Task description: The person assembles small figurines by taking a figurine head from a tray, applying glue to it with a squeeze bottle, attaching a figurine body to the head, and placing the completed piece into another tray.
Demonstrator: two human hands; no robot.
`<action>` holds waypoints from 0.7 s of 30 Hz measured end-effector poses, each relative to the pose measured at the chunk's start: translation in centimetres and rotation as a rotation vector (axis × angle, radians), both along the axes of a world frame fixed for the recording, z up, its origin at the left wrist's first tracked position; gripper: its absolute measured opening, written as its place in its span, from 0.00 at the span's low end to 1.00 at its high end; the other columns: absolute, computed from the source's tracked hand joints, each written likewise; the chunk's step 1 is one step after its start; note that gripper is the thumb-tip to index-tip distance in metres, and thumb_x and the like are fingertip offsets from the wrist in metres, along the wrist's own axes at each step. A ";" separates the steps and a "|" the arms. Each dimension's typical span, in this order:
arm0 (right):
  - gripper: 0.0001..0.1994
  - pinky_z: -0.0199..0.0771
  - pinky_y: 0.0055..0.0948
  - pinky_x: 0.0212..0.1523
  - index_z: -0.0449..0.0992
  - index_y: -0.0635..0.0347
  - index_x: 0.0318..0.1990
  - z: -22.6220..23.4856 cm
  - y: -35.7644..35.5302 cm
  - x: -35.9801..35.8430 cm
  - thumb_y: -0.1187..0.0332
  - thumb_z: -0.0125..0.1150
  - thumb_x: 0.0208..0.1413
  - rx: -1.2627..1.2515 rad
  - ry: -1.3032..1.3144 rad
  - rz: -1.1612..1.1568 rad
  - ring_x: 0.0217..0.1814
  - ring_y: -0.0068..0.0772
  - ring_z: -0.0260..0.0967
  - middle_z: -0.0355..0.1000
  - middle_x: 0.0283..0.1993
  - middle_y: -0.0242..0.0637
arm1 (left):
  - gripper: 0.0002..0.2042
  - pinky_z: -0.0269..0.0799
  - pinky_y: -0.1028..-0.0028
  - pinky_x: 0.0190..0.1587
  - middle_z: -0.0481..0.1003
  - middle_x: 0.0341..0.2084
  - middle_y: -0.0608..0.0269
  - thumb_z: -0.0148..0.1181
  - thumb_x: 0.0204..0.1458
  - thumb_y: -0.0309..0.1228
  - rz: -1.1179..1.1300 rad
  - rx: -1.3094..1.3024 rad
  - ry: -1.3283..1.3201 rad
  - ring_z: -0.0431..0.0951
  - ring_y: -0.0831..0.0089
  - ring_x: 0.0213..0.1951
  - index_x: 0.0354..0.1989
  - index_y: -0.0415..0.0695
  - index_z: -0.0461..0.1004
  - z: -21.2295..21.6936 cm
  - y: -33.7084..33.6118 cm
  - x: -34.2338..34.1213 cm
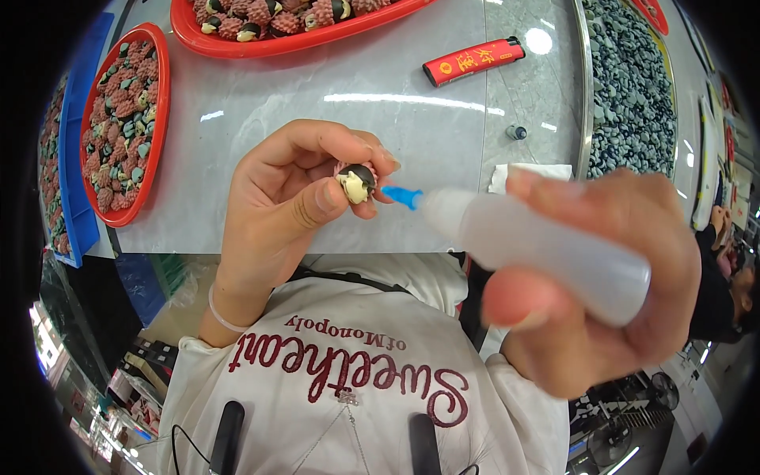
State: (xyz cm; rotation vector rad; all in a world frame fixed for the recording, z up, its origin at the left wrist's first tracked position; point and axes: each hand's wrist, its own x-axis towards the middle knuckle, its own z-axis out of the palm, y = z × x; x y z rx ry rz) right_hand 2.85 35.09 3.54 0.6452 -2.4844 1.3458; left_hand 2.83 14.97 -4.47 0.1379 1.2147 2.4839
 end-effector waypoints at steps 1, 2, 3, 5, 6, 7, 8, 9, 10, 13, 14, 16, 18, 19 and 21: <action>0.21 0.62 0.23 0.27 0.67 0.74 0.35 0.5 0.1 0.0 0.59 0.57 0.47 0.154 0.060 0.135 0.26 0.31 0.61 0.68 0.29 0.51 | 0.13 0.71 0.77 0.35 0.70 0.35 0.51 0.56 0.47 0.32 -0.002 0.001 -0.002 0.73 0.72 0.35 0.38 0.37 0.67 0.1 0.0 0.0; 0.20 0.57 0.21 0.24 0.68 0.74 0.34 0.6 -0.2 0.1 0.60 0.58 0.45 0.061 0.031 0.112 0.23 0.28 0.58 0.70 0.26 0.52 | 0.13 0.71 0.77 0.35 0.70 0.35 0.51 0.57 0.47 0.32 -0.009 0.005 -0.015 0.72 0.73 0.35 0.38 0.37 0.67 0.2 0.0 0.0; 0.20 0.57 0.21 0.24 0.68 0.74 0.34 0.4 -0.3 0.2 0.60 0.58 0.45 0.062 0.031 0.110 0.23 0.28 0.58 0.70 0.26 0.52 | 0.13 0.71 0.77 0.36 0.70 0.35 0.51 0.57 0.47 0.32 -0.015 0.008 -0.026 0.72 0.74 0.35 0.38 0.37 0.67 0.2 0.0 -0.1; 0.20 0.58 0.20 0.25 0.68 0.74 0.34 -0.2 -0.4 0.3 0.60 0.58 0.45 -0.049 0.053 0.086 0.24 0.29 0.59 0.70 0.27 0.53 | 0.13 0.71 0.77 0.36 0.70 0.35 0.51 0.57 0.47 0.32 -0.016 0.024 -0.024 0.72 0.74 0.35 0.38 0.37 0.66 0.2 0.1 -0.1; 0.20 0.58 0.20 0.25 0.68 0.74 0.34 -0.5 -0.4 0.4 0.60 0.58 0.45 -0.049 0.053 0.085 0.24 0.29 0.59 0.70 0.27 0.53 | 0.13 0.71 0.78 0.36 0.70 0.35 0.51 0.57 0.47 0.32 -0.015 0.040 -0.023 0.72 0.74 0.35 0.38 0.37 0.66 0.1 0.1 -0.1; 0.21 0.59 0.21 0.25 0.68 0.74 0.34 -0.7 -0.2 0.4 0.59 0.57 0.45 -0.049 0.080 0.095 0.24 0.29 0.60 0.70 0.27 0.53 | 0.13 0.71 0.78 0.36 0.70 0.35 0.51 0.57 0.47 0.32 -0.015 0.039 -0.024 0.72 0.74 0.35 0.38 0.37 0.66 0.1 0.1 -0.1; 0.21 0.60 0.21 0.26 0.68 0.74 0.35 -0.8 -0.2 0.4 0.58 0.57 0.46 -0.049 0.108 0.104 0.25 0.30 0.61 0.69 0.28 0.53 | 0.14 0.71 0.78 0.36 0.69 0.36 0.50 0.57 0.47 0.32 -0.008 0.031 -0.020 0.72 0.74 0.34 0.38 0.37 0.66 0.1 0.0 -0.1; 0.21 0.60 0.21 0.26 0.68 0.74 0.35 -0.9 -0.2 0.4 0.58 0.57 0.46 -0.051 0.106 0.104 0.25 0.30 0.61 0.69 0.28 0.53 | 0.14 0.71 0.78 0.36 0.69 0.36 0.50 0.56 0.47 0.33 -0.002 0.022 -0.019 0.72 0.74 0.34 0.39 0.38 0.66 0.0 0.0 -0.1; 0.22 0.61 0.21 0.26 0.67 0.74 0.36 -0.9 -0.3 0.4 0.58 0.57 0.46 0.022 0.130 0.064 0.25 0.30 0.61 0.69 0.29 0.53 | 0.14 0.71 0.78 0.36 0.69 0.36 0.50 0.56 0.47 0.33 -0.002 0.020 -0.021 0.72 0.74 0.34 0.39 0.38 0.66 0.0 -0.1 -0.1; 0.22 0.62 0.22 0.25 0.66 0.73 0.38 -1.6 -1.0 0.8 0.58 0.58 0.46 -0.042 0.156 -0.079 0.26 0.31 0.62 0.68 0.32 0.53 | 0.15 0.71 0.79 0.36 0.69 0.37 0.51 0.56 0.47 0.33 0.007 0.041 -0.020 0.73 0.72 0.35 0.39 0.38 0.65 -0.1 -0.2 -0.1; 0.22 0.63 0.22 0.24 0.65 0.72 0.39 -1.9 -1.2 0.9 0.59 0.58 0.47 -0.176 0.158 -0.185 0.26 0.31 0.62 0.67 0.34 0.53 | 0.15 0.71 0.79 0.36 0.69 0.37 0.51 0.57 0.47 0.34 0.003 0.044 -0.021 0.73 0.71 0.35 0.40 0.38 0.65 -0.1 -0.2 -0.1; 0.20 0.65 0.23 0.25 0.65 0.71 0.39 -1.9 -0.2 0.8 0.60 0.57 0.47 -0.278 0.005 -0.142 0.28 0.32 0.64 0.66 0.36 0.52 | 0.15 0.71 0.79 0.36 0.68 0.37 0.51 0.57 0.47 0.34 0.000 0.046 -0.021 0.74 0.70 0.36 0.40 0.39 0.65 -0.1 -0.2 -0.1; 0.15 0.68 0.28 0.33 0.64 0.69 0.39 -2.6 0.5 0.3 0.68 0.56 0.48 -0.469 -0.180 -0.019 0.32 0.37 0.66 0.65 0.39 0.51 | 0.16 0.71 0.79 0.36 0.68 0.36 0.51 0.57 0.47 0.35 0.001 0.065 -0.034 0.74 0.68 0.37 0.40 0.39 0.65 0.0 -0.1 -0.1; 0.15 0.68 0.28 0.33 0.64 0.69 0.39 -3.1 0.4 0.1 0.68 0.56 0.48 -0.470 -0.174 -0.025 0.32 0.37 0.66 0.65 0.39 0.51 | 0.16 0.71 0.79 0.36 0.68 0.36 0.51 0.57 0.47 0.35 -0.007 0.064 -0.030 0.74 0.68 0.37 0.40 0.39 0.65 0.0 0.0 -0.2; 0.13 0.67 0.30 0.38 0.62 0.67 0.40 -4.4 -0.8 -0.3 0.74 0.56 0.46 -0.432 -0.188 -0.141 0.34 0.36 0.67 0.65 0.39 0.50 | 0.16 0.71 0.80 0.36 0.68 0.36 0.52 0.56 0.47 0.35 0.013 0.042 -0.016 0.74 0.68 0.36 0.40 0.39 0.65 -0.2 -0.1 0.0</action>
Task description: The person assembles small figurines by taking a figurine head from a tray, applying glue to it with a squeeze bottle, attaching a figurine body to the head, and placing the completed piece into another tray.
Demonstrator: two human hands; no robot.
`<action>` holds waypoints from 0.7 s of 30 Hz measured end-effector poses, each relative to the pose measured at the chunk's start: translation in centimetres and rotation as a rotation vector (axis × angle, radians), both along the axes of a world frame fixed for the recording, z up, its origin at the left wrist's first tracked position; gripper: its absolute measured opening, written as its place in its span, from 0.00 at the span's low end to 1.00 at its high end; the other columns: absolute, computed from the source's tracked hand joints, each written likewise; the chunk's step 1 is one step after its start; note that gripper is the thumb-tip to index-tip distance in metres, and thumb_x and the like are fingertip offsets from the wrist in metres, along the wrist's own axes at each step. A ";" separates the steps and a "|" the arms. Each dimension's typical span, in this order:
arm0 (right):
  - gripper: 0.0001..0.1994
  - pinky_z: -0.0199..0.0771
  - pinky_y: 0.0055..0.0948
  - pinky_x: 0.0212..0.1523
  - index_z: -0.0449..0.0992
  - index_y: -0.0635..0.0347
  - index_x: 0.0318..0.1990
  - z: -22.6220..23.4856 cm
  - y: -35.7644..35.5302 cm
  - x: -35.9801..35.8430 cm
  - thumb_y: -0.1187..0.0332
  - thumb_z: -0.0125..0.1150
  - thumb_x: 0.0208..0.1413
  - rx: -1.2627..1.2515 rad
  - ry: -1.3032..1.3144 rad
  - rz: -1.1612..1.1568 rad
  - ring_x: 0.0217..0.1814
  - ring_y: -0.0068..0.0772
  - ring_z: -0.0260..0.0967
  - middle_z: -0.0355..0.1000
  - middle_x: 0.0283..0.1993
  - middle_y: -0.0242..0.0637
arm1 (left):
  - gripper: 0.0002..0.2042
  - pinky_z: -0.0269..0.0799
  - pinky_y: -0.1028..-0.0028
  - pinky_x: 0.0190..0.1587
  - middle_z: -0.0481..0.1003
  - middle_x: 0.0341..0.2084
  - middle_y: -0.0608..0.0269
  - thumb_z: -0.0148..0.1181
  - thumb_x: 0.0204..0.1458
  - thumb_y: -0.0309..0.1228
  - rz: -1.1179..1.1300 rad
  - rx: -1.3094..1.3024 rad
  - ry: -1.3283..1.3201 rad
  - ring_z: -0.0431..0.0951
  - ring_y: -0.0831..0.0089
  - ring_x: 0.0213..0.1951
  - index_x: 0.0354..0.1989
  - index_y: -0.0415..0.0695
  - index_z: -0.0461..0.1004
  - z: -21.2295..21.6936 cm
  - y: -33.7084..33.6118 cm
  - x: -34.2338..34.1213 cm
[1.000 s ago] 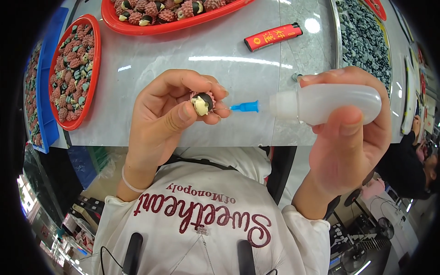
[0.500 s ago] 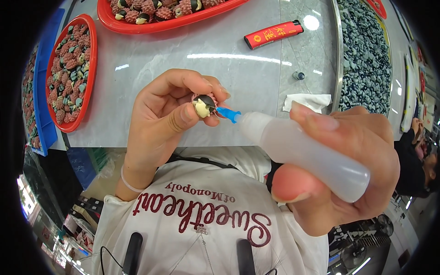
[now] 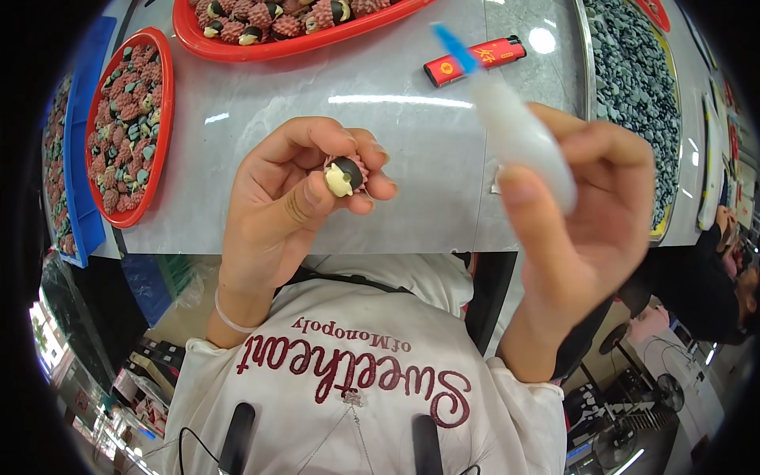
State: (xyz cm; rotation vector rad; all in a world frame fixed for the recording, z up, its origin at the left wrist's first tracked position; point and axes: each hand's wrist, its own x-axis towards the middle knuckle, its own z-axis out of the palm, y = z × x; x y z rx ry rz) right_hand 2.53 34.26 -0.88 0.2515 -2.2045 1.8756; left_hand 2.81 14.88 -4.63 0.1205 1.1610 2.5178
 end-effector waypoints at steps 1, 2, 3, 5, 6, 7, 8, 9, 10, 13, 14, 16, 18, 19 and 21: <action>0.14 0.64 0.29 0.41 0.62 0.66 0.38 -0.4 -0.6 -0.3 0.80 0.56 0.42 0.007 0.025 -0.019 0.36 0.34 0.66 0.66 0.39 0.48 | 0.16 0.71 0.80 0.36 0.68 0.36 0.52 0.56 0.47 0.35 -0.016 0.005 0.005 0.74 0.68 0.36 0.40 0.39 0.65 0.0 0.1 -0.1; 0.14 0.64 0.29 0.41 0.62 0.66 0.38 -0.7 -1.0 -0.6 0.80 0.56 0.42 0.013 0.031 -0.037 0.36 0.34 0.66 0.66 0.39 0.48 | 0.16 0.71 0.80 0.36 0.68 0.36 0.52 0.57 0.47 0.35 -0.016 0.013 -0.014 0.74 0.68 0.36 0.40 0.38 0.65 0.1 0.2 -0.1; 0.15 0.64 0.27 0.42 0.62 0.65 0.38 -0.8 -1.4 -1.0 0.81 0.57 0.41 0.215 0.059 -0.029 0.38 0.33 0.67 0.67 0.39 0.46 | 0.16 0.71 0.81 0.36 0.68 0.36 0.52 0.57 0.47 0.35 -0.011 0.021 -0.033 0.74 0.68 0.36 0.40 0.38 0.65 0.3 0.2 0.0; 0.17 0.64 0.26 0.42 0.62 0.65 0.38 -1.3 -2.0 -1.3 0.82 0.59 0.39 0.425 0.086 -0.041 0.40 0.31 0.67 0.68 0.38 0.44 | 0.16 0.71 0.81 0.36 0.67 0.36 0.53 0.56 0.47 0.35 -0.014 0.004 -0.029 0.74 0.69 0.36 0.40 0.38 0.64 0.5 0.2 0.1; 0.18 0.64 0.26 0.42 0.63 0.64 0.39 -1.9 -2.5 -1.5 0.83 0.60 0.37 0.415 0.038 -0.011 0.40 0.29 0.67 0.69 0.38 0.41 | 0.16 0.71 0.81 0.36 0.67 0.37 0.53 0.56 0.47 0.35 0.004 -0.022 -0.035 0.73 0.69 0.36 0.40 0.38 0.64 0.5 0.2 0.1; 0.20 0.65 0.25 0.41 0.63 0.63 0.39 -2.3 -2.7 -1.6 0.83 0.60 0.35 0.406 -0.010 0.019 0.40 0.27 0.67 0.70 0.37 0.38 | 0.16 0.71 0.81 0.36 0.67 0.37 0.53 0.56 0.47 0.35 -0.007 -0.018 -0.034 0.73 0.69 0.36 0.40 0.38 0.64 0.4 0.2 0.1; 0.20 0.65 0.25 0.41 0.63 0.63 0.39 -2.5 -2.6 -1.7 0.83 0.60 0.35 0.410 -0.011 0.009 0.40 0.27 0.67 0.70 0.37 0.38 | 0.16 0.71 0.82 0.35 0.67 0.37 0.53 0.56 0.47 0.35 -0.005 -0.020 -0.031 0.73 0.69 0.36 0.40 0.38 0.64 0.2 0.2 0.0; 0.20 0.65 0.25 0.40 0.64 0.62 0.39 -2.5 -2.5 -1.6 0.83 0.60 0.34 0.416 0.020 0.035 0.38 0.27 0.67 0.70 0.37 0.36 | 0.16 0.71 0.82 0.35 0.66 0.36 0.54 0.56 0.47 0.35 0.002 -0.023 -0.028 0.73 0.70 0.36 0.40 0.38 0.64 0.2 0.1 0.1; 0.20 0.65 0.24 0.38 0.65 0.61 0.40 -2.5 -2.5 -1.5 0.83 0.60 0.34 0.422 0.051 0.063 0.37 0.27 0.67 0.70 0.37 0.34 | 0.16 0.71 0.82 0.35 0.66 0.36 0.54 0.56 0.47 0.35 -0.001 -0.020 -0.028 0.73 0.70 0.36 0.40 0.38 0.64 0.2 0.2 0.1; 0.14 0.64 0.24 0.35 0.69 0.63 0.35 -0.2 -0.2 -1.2 0.82 0.58 0.36 0.664 0.059 -0.041 0.33 0.28 0.65 0.70 0.35 0.33 | 0.12 0.72 0.74 0.39 0.70 0.36 0.51 0.54 0.49 0.28 0.000 0.049 -0.018 0.74 0.66 0.37 0.39 0.35 0.66 0.2 0.2 0.1; 0.13 0.64 0.24 0.34 0.70 0.64 0.34 0.0 0.6 -1.2 0.82 0.57 0.36 0.815 0.092 -0.097 0.33 0.27 0.65 0.70 0.34 0.33 | 0.12 0.72 0.74 0.39 0.70 0.36 0.51 0.54 0.49 0.28 -0.001 0.054 -0.019 0.74 0.66 0.37 0.39 0.35 0.66 0.3 0.2 0.2; 0.11 0.62 0.23 0.33 0.70 0.64 0.32 -0.5 1.5 -1.2 0.82 0.57 0.37 0.802 0.022 -0.111 0.32 0.26 0.64 0.69 0.32 0.33 | 0.11 0.72 0.74 0.38 0.70 0.36 0.51 0.54 0.49 0.27 -0.014 0.063 -0.016 0.74 0.66 0.37 0.39 0.35 0.66 0.3 0.3 0.0; 0.09 0.62 0.21 0.33 0.70 0.65 0.32 -1.3 1.8 -1.0 0.82 0.56 0.39 0.776 -0.006 -0.118 0.32 0.24 0.64 0.69 0.31 0.33 | 0.11 0.72 0.74 0.38 0.70 0.36 0.51 0.54 0.49 0.27 -0.025 0.024 -0.006 0.74 0.66 0.37 0.39 0.35 0.66 0.2 0.2 0.0; 0.09 0.62 0.21 0.33 0.70 0.65 0.32 -1.3 1.8 -1.1 0.82 0.56 0.39 0.775 -0.006 -0.116 0.32 0.24 0.64 0.69 0.31 0.33 | 0.11 0.72 0.74 0.38 0.70 0.36 0.51 0.54 0.49 0.27 -0.024 0.023 -0.006 0.74 0.66 0.37 0.39 0.35 0.66 0.2 0.3 0.0; 0.07 0.67 0.23 0.28 0.69 0.65 0.29 -1.0 1.7 -1.1 0.83 0.53 0.40 0.625 0.059 -0.151 0.28 0.28 0.67 0.67 0.30 0.37 | 0.11 0.72 0.74 0.37 0.70 0.36 0.51 0.54 0.48 0.27 -0.029 0.029 -0.005 0.74 0.66 0.37 0.39 0.35 0.66 0.3 0.3 0.0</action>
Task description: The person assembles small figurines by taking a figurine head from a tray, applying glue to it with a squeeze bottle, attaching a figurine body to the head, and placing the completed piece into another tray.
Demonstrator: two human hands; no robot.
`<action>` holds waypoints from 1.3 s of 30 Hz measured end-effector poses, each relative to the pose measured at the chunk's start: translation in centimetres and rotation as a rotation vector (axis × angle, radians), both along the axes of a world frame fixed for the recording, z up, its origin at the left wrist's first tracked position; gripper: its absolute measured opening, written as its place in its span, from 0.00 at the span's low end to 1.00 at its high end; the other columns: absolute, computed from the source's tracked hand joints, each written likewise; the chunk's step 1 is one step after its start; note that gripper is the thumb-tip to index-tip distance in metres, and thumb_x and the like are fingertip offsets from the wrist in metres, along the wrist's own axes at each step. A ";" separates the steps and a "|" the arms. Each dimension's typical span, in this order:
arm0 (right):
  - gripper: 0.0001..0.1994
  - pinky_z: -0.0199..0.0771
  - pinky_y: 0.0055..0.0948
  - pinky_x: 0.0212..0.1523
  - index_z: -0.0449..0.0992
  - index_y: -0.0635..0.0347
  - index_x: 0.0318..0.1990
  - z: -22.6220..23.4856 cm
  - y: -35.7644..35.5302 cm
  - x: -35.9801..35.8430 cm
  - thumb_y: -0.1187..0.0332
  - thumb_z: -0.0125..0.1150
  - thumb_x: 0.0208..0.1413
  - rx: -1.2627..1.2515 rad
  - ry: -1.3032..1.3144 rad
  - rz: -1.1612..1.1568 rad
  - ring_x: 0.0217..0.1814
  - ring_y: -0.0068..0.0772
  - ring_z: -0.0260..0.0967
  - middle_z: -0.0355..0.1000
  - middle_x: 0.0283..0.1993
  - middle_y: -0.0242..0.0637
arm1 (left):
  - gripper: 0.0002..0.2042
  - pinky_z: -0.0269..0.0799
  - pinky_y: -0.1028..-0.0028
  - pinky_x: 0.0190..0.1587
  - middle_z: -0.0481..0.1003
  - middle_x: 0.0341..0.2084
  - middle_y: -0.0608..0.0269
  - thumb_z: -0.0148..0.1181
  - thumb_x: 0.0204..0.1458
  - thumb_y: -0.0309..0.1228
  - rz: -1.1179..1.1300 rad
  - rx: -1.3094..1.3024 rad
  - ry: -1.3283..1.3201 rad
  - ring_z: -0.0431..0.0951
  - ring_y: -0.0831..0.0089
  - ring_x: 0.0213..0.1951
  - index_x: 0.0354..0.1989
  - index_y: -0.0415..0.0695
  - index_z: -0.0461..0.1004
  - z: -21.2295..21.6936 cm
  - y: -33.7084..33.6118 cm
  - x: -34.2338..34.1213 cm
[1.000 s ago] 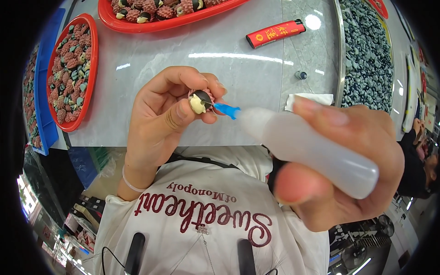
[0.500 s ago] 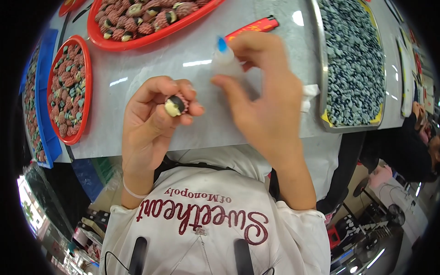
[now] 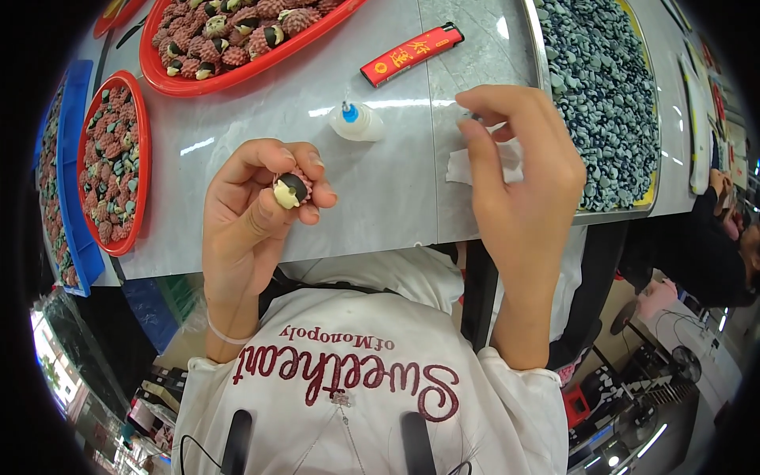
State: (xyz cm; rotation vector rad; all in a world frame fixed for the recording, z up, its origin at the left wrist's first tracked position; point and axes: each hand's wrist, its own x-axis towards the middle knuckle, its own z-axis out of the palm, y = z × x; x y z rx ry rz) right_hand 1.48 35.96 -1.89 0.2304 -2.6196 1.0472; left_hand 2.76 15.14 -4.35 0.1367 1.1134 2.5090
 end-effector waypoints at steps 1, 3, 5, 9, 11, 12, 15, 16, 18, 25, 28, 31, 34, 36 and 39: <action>0.07 0.67 0.23 0.28 0.69 0.65 0.29 0.3 -0.2 0.2 0.83 0.53 0.40 -0.003 -0.001 0.003 0.28 0.28 0.67 0.67 0.30 0.37 | 0.11 0.72 0.74 0.37 0.70 0.36 0.51 0.54 0.48 0.27 0.003 -0.003 -0.001 0.74 0.66 0.37 0.39 0.35 0.66 0.1 0.0 0.0; 0.06 0.68 0.22 0.30 0.68 0.68 0.31 1.2 -0.7 0.9 0.84 0.50 0.43 -0.750 -0.279 -0.005 0.31 0.27 0.68 0.66 0.35 0.39 | 0.14 0.71 0.82 0.33 0.67 0.35 0.53 0.57 0.47 0.33 0.001 -0.088 -0.003 0.74 0.69 0.35 0.38 0.39 0.65 0.3 0.2 0.1; 0.06 0.69 0.20 0.31 0.67 0.69 0.33 1.2 0.2 1.1 0.82 0.50 0.45 -0.844 -0.358 0.073 0.33 0.29 0.68 0.64 0.39 0.41 | 0.14 0.71 0.82 0.33 0.67 0.35 0.53 0.57 0.47 0.33 -0.001 -0.088 -0.004 0.74 0.69 0.35 0.38 0.39 0.65 0.3 0.1 0.1; 0.08 0.68 0.20 0.32 0.68 0.68 0.34 -0.1 0.6 1.4 0.78 0.55 0.44 -1.104 -0.400 0.299 0.31 0.27 0.67 0.64 0.39 0.42 | 0.14 0.71 0.82 0.33 0.67 0.35 0.52 0.58 0.46 0.33 -0.002 -0.085 0.012 0.74 0.69 0.35 0.38 0.39 0.65 0.1 0.2 0.1; 0.09 0.68 0.20 0.32 0.68 0.68 0.35 -0.7 0.5 1.6 0.76 0.56 0.44 -1.166 -0.387 0.361 0.31 0.27 0.66 0.64 0.39 0.43 | 0.14 0.71 0.82 0.33 0.67 0.36 0.52 0.58 0.46 0.33 -0.009 -0.077 0.008 0.74 0.69 0.35 0.38 0.39 0.65 0.2 0.3 0.1; 0.10 0.68 0.20 0.32 0.68 0.68 0.35 -1.0 0.5 1.7 0.76 0.56 0.44 -1.184 -0.383 0.362 0.31 0.26 0.65 0.65 0.38 0.43 | 0.15 0.71 0.81 0.33 0.67 0.36 0.52 0.58 0.46 0.33 -0.013 -0.070 0.005 0.74 0.68 0.35 0.38 0.39 0.65 0.2 0.3 0.2; 0.10 0.68 0.19 0.31 0.68 0.69 0.36 -0.3 -0.1 1.7 0.75 0.57 0.44 -1.238 -0.459 0.319 0.30 0.25 0.65 0.67 0.36 0.44 | 0.15 0.72 0.81 0.33 0.67 0.36 0.52 0.58 0.46 0.34 -0.018 -0.077 0.008 0.74 0.68 0.35 0.38 0.38 0.65 0.2 0.2 0.2; 0.10 0.69 0.19 0.30 0.68 0.69 0.36 0.1 -0.3 1.7 0.75 0.57 0.44 -1.271 -0.537 0.273 0.29 0.24 0.66 0.67 0.35 0.44 | 0.15 0.72 0.81 0.33 0.67 0.36 0.52 0.58 0.46 0.34 -0.015 -0.078 0.006 0.74 0.68 0.35 0.38 0.38 0.65 0.3 0.2 0.2; 0.11 0.70 0.18 0.28 0.68 0.70 0.37 0.2 -0.4 1.8 0.75 0.56 0.45 -1.285 -0.551 0.293 0.28 0.24 0.67 0.68 0.34 0.45 | 0.15 0.72 0.81 0.33 0.67 0.36 0.51 0.58 0.46 0.34 -0.010 -0.081 0.001 0.75 0.68 0.34 0.38 0.37 0.65 0.3 0.3 0.2; 0.14 0.62 0.11 0.19 0.65 0.67 0.39 0.6 -1.3 1.8 0.69 0.57 0.48 -0.976 -0.505 0.304 0.25 0.21 0.61 0.63 0.38 0.46 | 0.17 0.73 0.80 0.31 0.67 0.38 0.50 0.58 0.46 0.35 -0.024 -0.067 0.003 0.75 0.68 0.33 0.38 0.37 0.64 0.1 0.3 0.3; 0.13 0.66 0.13 0.22 0.65 0.68 0.38 1.0 -1.9 2.0 0.72 0.58 0.46 -0.904 -0.434 0.315 0.27 0.26 0.64 0.64 0.37 0.47 | 0.17 0.73 0.81 0.30 0.68 0.36 0.51 0.59 0.45 0.36 -0.033 -0.085 -0.004 0.75 0.68 0.32 0.37 0.37 0.64 0.2 0.3 0.3; 0.13 0.69 0.17 0.25 0.66 0.70 0.36 0.7 -3.4 2.4 0.77 0.61 0.42 -0.761 -0.156 0.258 0.31 0.32 0.67 0.66 0.35 0.49 | 0.18 0.73 0.81 0.30 0.70 0.32 0.53 0.60 0.44 0.37 -0.007 -0.059 -0.012 0.75 0.69 0.32 0.37 0.37 0.65 0.2 0.4 0.3; 0.15 0.72 0.21 0.28 0.66 0.70 0.34 0.9 -3.7 2.4 0.79 0.63 0.38 -0.683 -0.087 0.342 0.35 0.36 0.69 0.68 0.33 0.51 | 0.19 0.73 0.82 0.28 0.70 0.30 0.55 0.61 0.43 0.38 0.011 -0.073 -0.021 0.75 0.71 0.30 0.35 0.38 0.65 0.3 0.5 0.3; 0.14 0.72 0.22 0.28 0.66 0.70 0.34 0.5 -3.6 2.1 0.79 0.63 0.38 -0.601 -0.045 0.385 0.34 0.36 0.69 0.68 0.32 0.51 | 0.19 0.71 0.83 0.26 0.70 0.29 0.55 0.62 0.41 0.38 0.025 -0.058 -0.015 0.74 0.74 0.27 0.34 0.38 0.65 0.1 0.5 0.4; 0.14 0.72 0.22 0.29 0.66 0.70 0.33 0.2 -3.7 2.0 0.78 0.63 0.38 -0.499 0.007 0.425 0.33 0.37 0.70 0.69 0.31 0.51 | 0.18 0.70 0.83 0.24 0.70 0.28 0.57 0.63 0.40 0.37 0.017 -0.073 -0.030 0.73 0.76 0.25 0.33 0.38 0.66 0.0 0.3 0.4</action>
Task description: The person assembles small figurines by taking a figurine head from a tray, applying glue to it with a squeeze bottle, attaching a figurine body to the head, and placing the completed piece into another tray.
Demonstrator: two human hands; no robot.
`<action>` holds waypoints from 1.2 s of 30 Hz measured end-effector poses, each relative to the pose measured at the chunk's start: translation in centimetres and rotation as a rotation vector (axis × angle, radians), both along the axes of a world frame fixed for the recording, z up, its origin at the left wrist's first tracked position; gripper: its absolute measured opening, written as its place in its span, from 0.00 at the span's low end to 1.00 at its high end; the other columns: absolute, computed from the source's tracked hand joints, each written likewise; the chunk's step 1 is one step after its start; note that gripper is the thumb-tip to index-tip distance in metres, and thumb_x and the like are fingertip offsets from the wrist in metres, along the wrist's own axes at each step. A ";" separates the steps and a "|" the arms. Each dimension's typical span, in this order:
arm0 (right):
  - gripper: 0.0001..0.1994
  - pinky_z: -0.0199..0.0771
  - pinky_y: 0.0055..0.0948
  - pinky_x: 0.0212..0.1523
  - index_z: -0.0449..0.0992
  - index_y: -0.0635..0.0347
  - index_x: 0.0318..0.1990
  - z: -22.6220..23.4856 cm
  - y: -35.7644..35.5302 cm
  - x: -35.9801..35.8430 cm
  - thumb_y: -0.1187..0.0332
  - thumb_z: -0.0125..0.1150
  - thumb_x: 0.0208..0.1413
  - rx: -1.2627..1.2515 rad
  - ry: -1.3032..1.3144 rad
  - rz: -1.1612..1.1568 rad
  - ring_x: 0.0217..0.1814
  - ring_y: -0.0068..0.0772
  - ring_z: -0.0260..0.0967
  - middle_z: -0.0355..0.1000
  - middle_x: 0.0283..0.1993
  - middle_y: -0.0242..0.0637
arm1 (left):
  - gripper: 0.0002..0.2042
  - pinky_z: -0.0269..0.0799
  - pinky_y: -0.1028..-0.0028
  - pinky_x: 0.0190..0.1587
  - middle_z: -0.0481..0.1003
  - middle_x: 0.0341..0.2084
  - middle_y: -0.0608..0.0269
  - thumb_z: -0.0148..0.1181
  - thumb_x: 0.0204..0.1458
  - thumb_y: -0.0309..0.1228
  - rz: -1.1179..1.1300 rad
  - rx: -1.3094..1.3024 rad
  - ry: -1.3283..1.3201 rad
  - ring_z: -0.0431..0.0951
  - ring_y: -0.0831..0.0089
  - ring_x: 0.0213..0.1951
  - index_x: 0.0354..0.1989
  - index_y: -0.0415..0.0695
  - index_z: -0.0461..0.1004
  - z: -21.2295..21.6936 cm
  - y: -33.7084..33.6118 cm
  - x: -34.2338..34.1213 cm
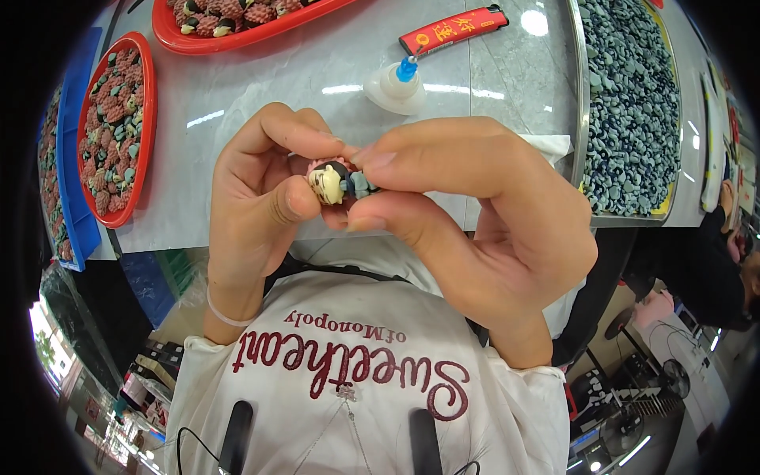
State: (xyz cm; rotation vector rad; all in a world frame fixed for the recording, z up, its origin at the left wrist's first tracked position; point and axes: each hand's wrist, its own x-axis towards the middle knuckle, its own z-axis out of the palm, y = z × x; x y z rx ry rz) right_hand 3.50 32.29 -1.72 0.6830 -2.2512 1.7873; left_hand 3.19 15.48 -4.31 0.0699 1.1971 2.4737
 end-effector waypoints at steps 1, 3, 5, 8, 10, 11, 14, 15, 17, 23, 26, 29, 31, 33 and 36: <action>0.13 0.72 0.22 0.29 0.67 0.71 0.32 0.0 0.0 0.0 0.77 0.63 0.38 0.018 0.012 -0.007 0.33 0.37 0.70 0.69 0.31 0.51 | 0.18 0.70 0.83 0.24 0.70 0.28 0.57 0.63 0.40 0.37 0.000 0.001 -0.001 0.73 0.76 0.25 0.33 0.38 0.66 0.0 0.0 0.0; 0.12 0.71 0.22 0.29 0.68 0.71 0.31 0.2 -0.3 0.2 0.77 0.63 0.38 0.029 0.019 -0.029 0.31 0.37 0.70 0.69 0.31 0.51 | 0.17 0.71 0.83 0.23 0.70 0.26 0.58 0.63 0.40 0.36 0.034 0.013 0.026 0.72 0.76 0.25 0.32 0.37 0.67 -0.1 0.2 0.1; 0.11 0.71 0.22 0.28 0.68 0.71 0.30 0.3 -0.4 0.2 0.78 0.63 0.38 0.038 0.025 -0.050 0.30 0.36 0.70 0.69 0.31 0.51 | 0.16 0.71 0.83 0.23 0.70 0.26 0.58 0.63 0.39 0.35 0.043 0.003 0.023 0.72 0.76 0.25 0.31 0.37 0.67 -0.1 0.2 0.1; 0.09 0.71 0.21 0.27 0.69 0.71 0.28 0.4 -0.6 0.1 0.78 0.62 0.38 0.097 0.065 -0.050 0.28 0.35 0.70 0.69 0.30 0.51 | 0.15 0.72 0.83 0.22 0.70 0.25 0.59 0.64 0.38 0.33 0.063 -0.023 0.039 0.72 0.76 0.25 0.31 0.36 0.69 -0.2 0.2 0.2; 0.08 0.71 0.20 0.24 0.69 0.71 0.28 0.3 -0.8 0.1 0.79 0.62 0.39 0.121 0.123 -0.080 0.27 0.33 0.70 0.69 0.29 0.50 | 0.15 0.72 0.83 0.22 0.70 0.25 0.59 0.64 0.38 0.33 0.070 -0.037 0.059 0.72 0.76 0.25 0.30 0.36 0.69 -0.2 0.3 0.2; 0.08 0.71 0.20 0.24 0.69 0.71 0.28 0.2 -0.8 0.2 0.79 0.62 0.39 0.122 0.122 -0.081 0.27 0.33 0.70 0.69 0.29 0.50 | 0.15 0.72 0.83 0.23 0.70 0.24 0.60 0.64 0.37 0.33 0.057 -0.038 0.030 0.73 0.76 0.26 0.30 0.36 0.70 0.0 0.2 0.2; 0.08 0.71 0.20 0.23 0.70 0.71 0.28 0.0 -1.0 0.5 0.79 0.62 0.39 0.089 0.106 -0.103 0.26 0.31 0.70 0.69 0.29 0.49 | 0.15 0.71 0.82 0.27 0.70 0.24 0.62 0.65 0.36 0.32 0.043 -0.043 -0.007 0.73 0.76 0.27 0.30 0.36 0.71 0.3 0.1 0.1; 0.08 0.72 0.20 0.23 0.70 0.71 0.28 -0.1 -1.0 0.5 0.79 0.62 0.39 0.087 0.115 -0.103 0.26 0.31 0.70 0.69 0.29 0.49 | 0.15 0.70 0.82 0.30 0.70 0.23 0.62 0.65 0.36 0.32 0.040 -0.047 -0.013 0.73 0.76 0.27 0.30 0.36 0.71 0.3 0.0 0.1; 0.08 0.72 0.20 0.23 0.70 0.71 0.28 -0.3 -1.1 0.5 0.79 0.62 0.39 0.083 0.124 -0.102 0.26 0.31 0.70 0.69 0.29 0.49 | 0.15 0.69 0.81 0.31 0.69 0.23 0.63 0.65 0.36 0.32 0.036 -0.057 -0.025 0.73 0.76 0.28 0.30 0.36 0.71 0.4 0.0 0.1; 0.09 0.73 0.20 0.24 0.71 0.69 0.28 -0.5 -1.2 0.5 0.77 0.64 0.38 0.082 0.143 -0.123 0.27 0.32 0.71 0.70 0.29 0.49 | 0.14 0.69 0.82 0.30 0.70 0.24 0.62 0.65 0.37 0.30 0.039 -0.048 -0.023 0.73 0.76 0.28 0.30 0.36 0.71 0.2 0.0 0.1; 0.09 0.71 0.19 0.24 0.71 0.69 0.29 -0.5 -0.7 0.2 0.77 0.63 0.38 0.121 0.172 -0.097 0.27 0.31 0.70 0.69 0.29 0.49 | 0.14 0.71 0.82 0.27 0.70 0.25 0.60 0.64 0.38 0.30 0.052 -0.049 0.003 0.73 0.75 0.27 0.31 0.35 0.71 0.0 0.1 0.0; 0.10 0.69 0.18 0.25 0.70 0.69 0.30 -0.2 0.0 -0.1 0.78 0.63 0.39 0.057 0.052 -0.025 0.26 0.29 0.68 0.69 0.30 0.49 | 0.13 0.73 0.82 0.25 0.71 0.26 0.58 0.63 0.40 0.29 0.058 -0.052 0.036 0.73 0.75 0.26 0.32 0.34 0.70 -0.1 0.2 0.0; 0.09 0.67 0.17 0.24 0.70 0.69 0.31 0.1 0.3 -0.2 0.78 0.62 0.40 0.087 0.011 -0.010 0.25 0.28 0.67 0.68 0.30 0.48 | 0.13 0.73 0.82 0.24 0.71 0.27 0.57 0.62 0.41 0.29 0.057 -0.057 0.055 0.73 0.75 0.25 0.32 0.34 0.70 -0.2 0.2 0.1; 0.09 0.68 0.16 0.24 0.70 0.70 0.31 0.2 0.2 0.2 0.79 0.62 0.40 0.065 -0.038 -0.026 0.25 0.27 0.67 0.68 0.30 0.48 | 0.13 0.73 0.82 0.24 0.71 0.26 0.57 0.62 0.41 0.30 0.044 -0.048 0.064 0.73 0.75 0.24 0.33 0.34 0.70 -0.2 0.2 0.1; 0.08 0.68 0.15 0.24 0.70 0.70 0.30 0.0 -0.3 0.5 0.80 0.61 0.39 0.075 -0.030 -0.063 0.25 0.27 0.67 0.68 0.30 0.48 | 0.14 0.73 0.82 0.23 0.71 0.26 0.57 0.62 0.41 0.30 0.036 -0.058 0.042 0.73 0.75 0.23 0.33 0.34 0.70 -0.3 0.1 0.1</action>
